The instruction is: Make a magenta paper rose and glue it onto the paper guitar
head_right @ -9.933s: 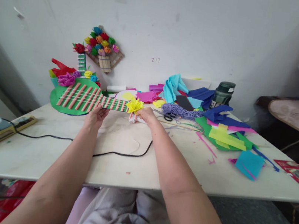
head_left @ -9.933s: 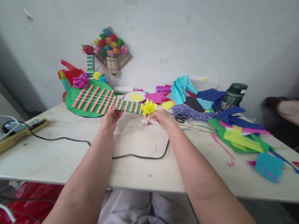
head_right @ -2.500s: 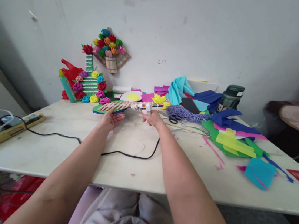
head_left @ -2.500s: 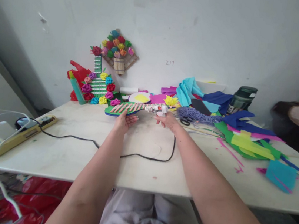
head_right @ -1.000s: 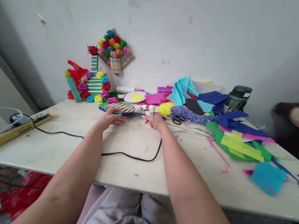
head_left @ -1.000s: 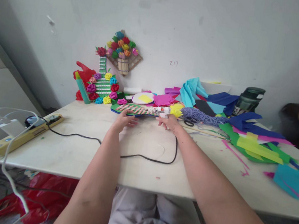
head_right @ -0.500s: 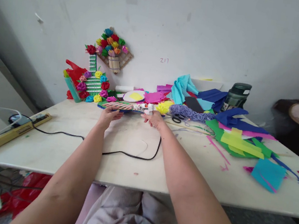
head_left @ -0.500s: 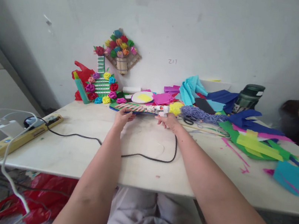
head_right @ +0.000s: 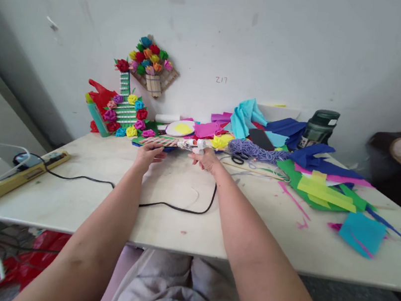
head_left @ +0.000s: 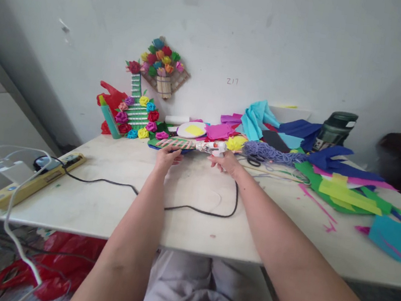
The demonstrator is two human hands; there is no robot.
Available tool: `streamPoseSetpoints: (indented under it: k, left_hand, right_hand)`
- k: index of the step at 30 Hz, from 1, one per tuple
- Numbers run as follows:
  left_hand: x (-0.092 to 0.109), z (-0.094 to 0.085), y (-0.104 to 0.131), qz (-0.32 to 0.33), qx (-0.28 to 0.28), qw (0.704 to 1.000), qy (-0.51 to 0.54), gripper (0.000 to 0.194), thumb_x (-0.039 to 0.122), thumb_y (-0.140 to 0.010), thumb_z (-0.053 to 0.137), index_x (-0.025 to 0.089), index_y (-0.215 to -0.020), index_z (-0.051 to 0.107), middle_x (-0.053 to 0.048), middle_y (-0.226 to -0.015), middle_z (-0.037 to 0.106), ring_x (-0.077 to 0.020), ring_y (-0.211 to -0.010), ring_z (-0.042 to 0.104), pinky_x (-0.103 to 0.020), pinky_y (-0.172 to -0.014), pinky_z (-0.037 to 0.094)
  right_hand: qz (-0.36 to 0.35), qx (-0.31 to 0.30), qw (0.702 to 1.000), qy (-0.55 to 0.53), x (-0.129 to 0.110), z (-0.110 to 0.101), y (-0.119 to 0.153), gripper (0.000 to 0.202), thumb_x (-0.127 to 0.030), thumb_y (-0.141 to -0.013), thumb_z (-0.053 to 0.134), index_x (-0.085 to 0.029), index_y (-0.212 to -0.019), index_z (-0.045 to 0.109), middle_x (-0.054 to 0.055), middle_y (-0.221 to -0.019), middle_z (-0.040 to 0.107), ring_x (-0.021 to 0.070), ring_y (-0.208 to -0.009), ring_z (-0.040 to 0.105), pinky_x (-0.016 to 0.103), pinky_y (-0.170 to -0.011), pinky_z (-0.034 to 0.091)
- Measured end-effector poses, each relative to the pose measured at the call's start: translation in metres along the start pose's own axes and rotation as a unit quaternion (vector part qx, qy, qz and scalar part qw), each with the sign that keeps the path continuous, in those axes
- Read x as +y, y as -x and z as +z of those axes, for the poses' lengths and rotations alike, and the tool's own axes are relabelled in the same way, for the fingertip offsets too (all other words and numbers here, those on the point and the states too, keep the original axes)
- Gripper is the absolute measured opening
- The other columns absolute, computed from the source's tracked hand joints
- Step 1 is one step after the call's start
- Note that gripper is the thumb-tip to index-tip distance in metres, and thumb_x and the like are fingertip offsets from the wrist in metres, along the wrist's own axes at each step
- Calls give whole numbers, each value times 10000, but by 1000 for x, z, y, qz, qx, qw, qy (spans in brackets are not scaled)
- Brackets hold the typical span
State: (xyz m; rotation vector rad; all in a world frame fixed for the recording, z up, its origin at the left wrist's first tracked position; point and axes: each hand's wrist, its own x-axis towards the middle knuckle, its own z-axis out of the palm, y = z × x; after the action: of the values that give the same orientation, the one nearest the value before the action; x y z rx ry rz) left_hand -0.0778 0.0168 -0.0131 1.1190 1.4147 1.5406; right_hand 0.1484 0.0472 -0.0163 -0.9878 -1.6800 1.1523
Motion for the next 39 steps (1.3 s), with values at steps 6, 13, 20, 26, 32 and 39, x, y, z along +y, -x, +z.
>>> streamPoseSetpoints:
  k: [6, 13, 20, 26, 32, 39]
  left_hand:
    - [-1, 2, 0, 0, 21, 1000, 18, 301, 219, -622, 714, 101, -895, 668, -44, -593, 669, -173, -554, 656, -280, -595, 531]
    - [-12, 6, -10, 7, 41, 999, 12, 307, 211, -647, 699, 89, -929, 696, -66, -614, 680, -208, -593, 676, -319, -624, 544]
    - [-13, 7, -12, 10, 40, 999, 15, 323, 246, -615, 721, 100, -902, 700, -55, -593, 678, -202, -581, 671, -311, -603, 548]
    - [-14, 6, -14, 18, 37, 999, 9, 348, 290, -599, 731, 113, -897, 703, -50, -598, 681, -212, -596, 675, -326, -618, 554]
    - [-13, 7, -14, 22, 41, 999, 4, 343, 282, -620, 714, 109, -915, 693, -53, -605, 679, -213, -592, 672, -329, -619, 546]
    - [-9, 6, -8, 28, 27, 999, 1, 285, 283, -640, 704, 138, -885, 688, -38, -601, 676, -190, -584, 664, -283, -591, 531]
  right_hand:
    - [5, -11, 999, 45, 7, 3, -2, 166, -247, -696, 681, -130, -645, 575, -12, -464, 593, 46, -296, 361, 193, -318, 284]
    - [1, -1, 996, 84, 0, 10, 1, 135, -235, -733, 671, -123, -706, 600, -2, -517, 622, 51, -311, 382, 191, -320, 308]
    - [8, 13, 993, 121, 0, 15, -2, 168, -264, -752, 679, -120, -689, 618, 9, -547, 637, 52, -341, 397, 184, -328, 325]
    - [21, 39, 986, 159, 1, 11, -4, 155, -268, -750, 669, -116, -731, 646, 17, -579, 657, 55, -351, 420, 177, -338, 335]
    - [30, 64, 985, 159, 5, 3, -4, 125, -240, -736, 651, -115, -732, 646, -2, -544, 631, 55, -334, 400, 186, -338, 335]
    - [39, 57, 987, 144, 4, 4, -3, 142, -248, -722, 652, -122, -664, 623, 2, -522, 611, 55, -329, 388, 192, -327, 316]
